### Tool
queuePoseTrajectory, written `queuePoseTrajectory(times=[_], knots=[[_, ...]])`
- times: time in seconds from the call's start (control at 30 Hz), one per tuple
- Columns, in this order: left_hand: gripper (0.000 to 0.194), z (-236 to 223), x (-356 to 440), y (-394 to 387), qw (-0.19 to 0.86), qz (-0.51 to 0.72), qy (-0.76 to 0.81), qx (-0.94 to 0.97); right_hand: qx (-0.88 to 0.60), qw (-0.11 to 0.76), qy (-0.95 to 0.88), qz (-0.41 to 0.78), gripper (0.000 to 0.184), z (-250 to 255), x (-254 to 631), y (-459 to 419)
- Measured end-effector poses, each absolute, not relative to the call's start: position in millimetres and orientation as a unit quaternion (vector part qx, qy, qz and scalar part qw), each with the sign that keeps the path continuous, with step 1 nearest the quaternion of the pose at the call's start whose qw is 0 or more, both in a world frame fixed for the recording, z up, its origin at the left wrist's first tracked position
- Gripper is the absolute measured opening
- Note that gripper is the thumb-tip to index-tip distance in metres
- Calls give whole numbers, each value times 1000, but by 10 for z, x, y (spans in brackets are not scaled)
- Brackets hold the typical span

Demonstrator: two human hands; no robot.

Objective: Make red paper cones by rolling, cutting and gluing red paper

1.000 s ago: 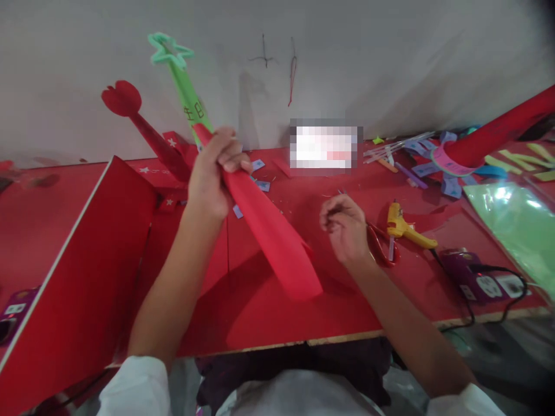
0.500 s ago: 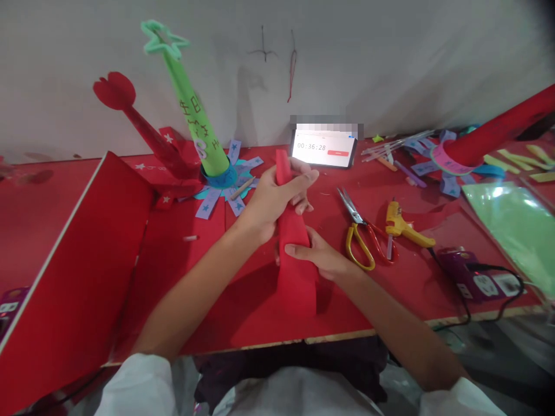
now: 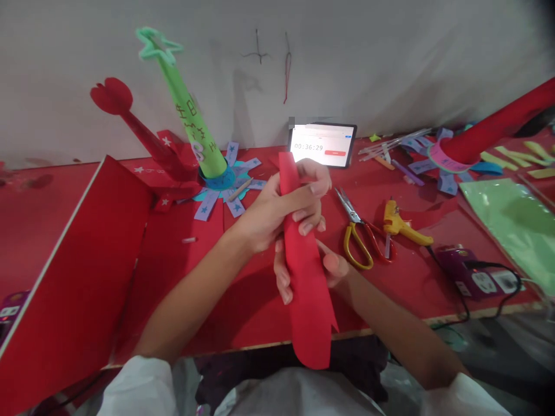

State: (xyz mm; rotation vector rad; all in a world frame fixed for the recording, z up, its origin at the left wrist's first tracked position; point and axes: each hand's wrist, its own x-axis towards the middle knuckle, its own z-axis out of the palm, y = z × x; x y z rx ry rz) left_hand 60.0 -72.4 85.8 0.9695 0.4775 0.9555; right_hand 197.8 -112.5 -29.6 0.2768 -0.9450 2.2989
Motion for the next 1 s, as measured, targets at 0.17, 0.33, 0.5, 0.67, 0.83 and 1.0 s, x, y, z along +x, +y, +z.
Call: queuePoseTrajectory(times=[0.17, 0.33, 0.5, 0.67, 0.83, 1.0], knots=[[36, 811, 613, -682, 743, 433, 234, 453, -6, 320, -367, 874, 51, -185, 1999, -1109], [35, 805, 658, -677, 712, 455, 288, 450, -166, 311, -418, 837, 43, -57, 2110, -1030], [34, 832, 717, -721, 679, 500, 322, 430, -325, 305, -493, 747, 42, 96, 2202, -999], [36, 858, 721, -732, 676, 508, 330, 419, -340, 321, -540, 700, 44, 164, 2281, -999], [39, 865, 624, -711, 729, 455, 262, 440, -100, 320, -443, 831, 53, 6, 2199, -1026], [41, 841, 581, -686, 739, 434, 254, 449, -112, 331, -429, 833, 56, -32, 2113, -1024]])
